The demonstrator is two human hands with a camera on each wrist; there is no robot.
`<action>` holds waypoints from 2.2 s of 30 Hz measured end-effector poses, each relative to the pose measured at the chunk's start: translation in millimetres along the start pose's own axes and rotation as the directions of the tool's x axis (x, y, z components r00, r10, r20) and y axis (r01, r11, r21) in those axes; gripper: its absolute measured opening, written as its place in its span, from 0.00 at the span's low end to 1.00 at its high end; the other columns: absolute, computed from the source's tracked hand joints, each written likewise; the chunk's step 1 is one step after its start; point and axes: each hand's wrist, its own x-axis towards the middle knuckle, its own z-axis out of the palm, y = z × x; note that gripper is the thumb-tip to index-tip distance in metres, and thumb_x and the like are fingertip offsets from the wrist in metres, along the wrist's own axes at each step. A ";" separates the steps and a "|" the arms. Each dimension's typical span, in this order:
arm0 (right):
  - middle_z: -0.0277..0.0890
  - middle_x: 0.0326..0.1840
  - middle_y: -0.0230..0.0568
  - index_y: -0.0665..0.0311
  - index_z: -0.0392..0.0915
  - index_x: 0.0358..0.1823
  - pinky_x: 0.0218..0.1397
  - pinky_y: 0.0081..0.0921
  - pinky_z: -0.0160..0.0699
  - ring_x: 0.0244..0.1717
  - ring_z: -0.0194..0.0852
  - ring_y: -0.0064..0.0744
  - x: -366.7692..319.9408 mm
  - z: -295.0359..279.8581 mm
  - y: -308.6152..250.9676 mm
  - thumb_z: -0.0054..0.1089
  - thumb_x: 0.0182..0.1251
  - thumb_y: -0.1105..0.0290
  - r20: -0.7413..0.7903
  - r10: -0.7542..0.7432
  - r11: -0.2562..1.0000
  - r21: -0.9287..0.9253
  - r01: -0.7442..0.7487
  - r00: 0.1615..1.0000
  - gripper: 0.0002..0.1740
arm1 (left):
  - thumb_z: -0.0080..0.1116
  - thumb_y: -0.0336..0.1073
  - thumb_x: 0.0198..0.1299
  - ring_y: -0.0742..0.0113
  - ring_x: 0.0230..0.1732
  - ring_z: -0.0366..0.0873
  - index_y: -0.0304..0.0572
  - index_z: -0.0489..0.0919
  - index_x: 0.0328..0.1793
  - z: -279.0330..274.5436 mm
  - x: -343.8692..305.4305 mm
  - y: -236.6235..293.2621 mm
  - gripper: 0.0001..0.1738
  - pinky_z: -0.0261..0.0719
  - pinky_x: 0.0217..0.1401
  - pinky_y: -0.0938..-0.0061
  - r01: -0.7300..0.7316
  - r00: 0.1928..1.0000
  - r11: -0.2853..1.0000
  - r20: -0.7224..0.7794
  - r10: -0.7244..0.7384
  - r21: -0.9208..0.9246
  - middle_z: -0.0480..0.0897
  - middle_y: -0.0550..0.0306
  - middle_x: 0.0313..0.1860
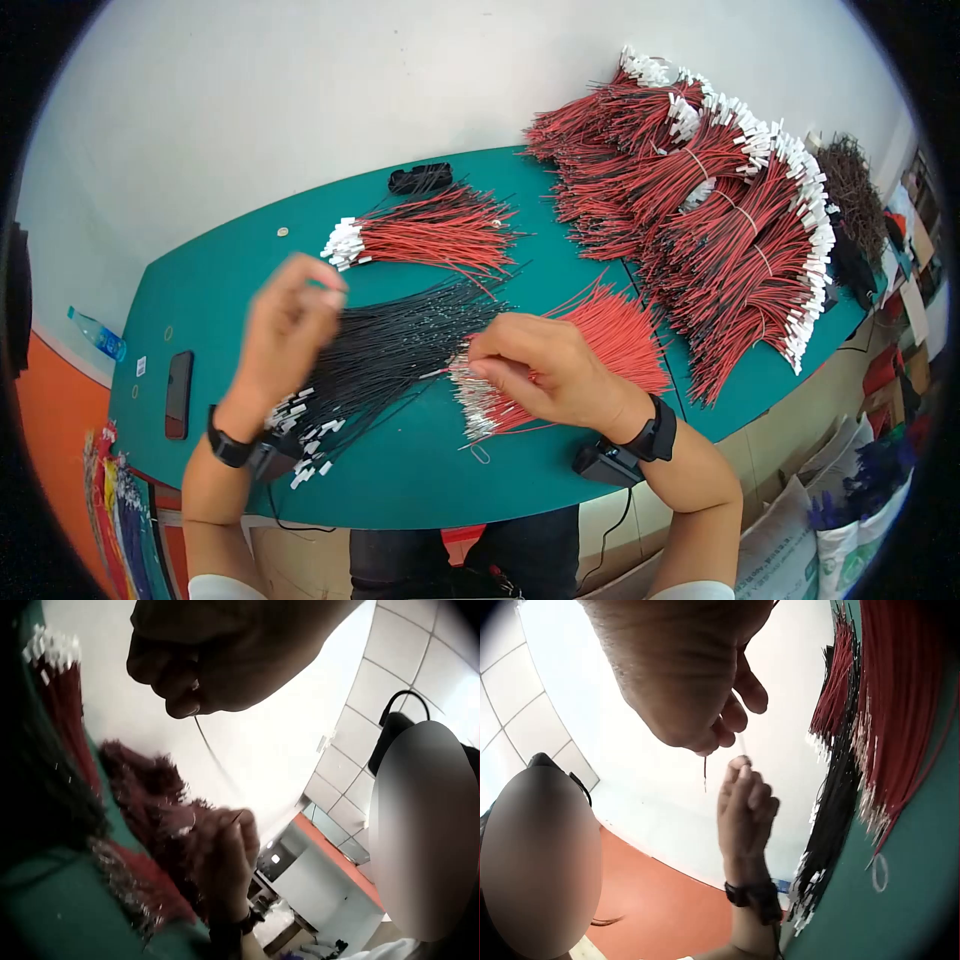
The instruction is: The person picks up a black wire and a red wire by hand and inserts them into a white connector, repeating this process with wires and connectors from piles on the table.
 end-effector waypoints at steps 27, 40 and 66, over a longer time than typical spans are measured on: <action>0.82 0.40 0.43 0.67 0.79 0.43 0.29 0.31 0.77 0.31 0.82 0.41 -1.9 12.7 2.2 0.66 0.66 0.79 -0.143 0.121 0.989 -0.073 -0.132 0.982 0.07 | 0.68 0.20 0.62 0.76 0.39 0.84 0.29 0.85 0.47 55.4 -13.8 -33.5 0.08 0.84 0.46 0.80 0.315 0.943 0.885 0.221 -0.250 -0.342 0.88 0.56 0.39; 0.77 0.27 0.41 0.65 0.80 0.40 0.28 0.32 0.76 0.25 0.79 0.39 -7.3 13.8 1.1 0.67 0.66 0.74 -0.012 0.162 0.977 -0.135 -0.162 0.987 0.06 | 0.63 0.30 0.70 0.72 0.39 0.85 0.30 0.85 0.50 54.9 -13.4 -42.2 0.09 0.84 0.45 0.79 0.391 0.917 0.801 0.273 -0.292 -0.454 0.87 0.54 0.39; 0.79 0.28 0.41 0.64 0.80 0.40 0.28 0.34 0.77 0.26 0.80 0.41 -9.7 15.6 5.6 0.68 0.65 0.73 0.003 0.167 0.974 -0.152 -0.165 0.986 0.05 | 0.63 0.38 0.72 0.77 0.32 0.78 0.31 0.86 0.49 56.5 -16.6 -37.1 0.14 0.78 0.38 0.80 0.441 0.879 0.786 0.385 -0.281 -0.433 0.83 0.62 0.31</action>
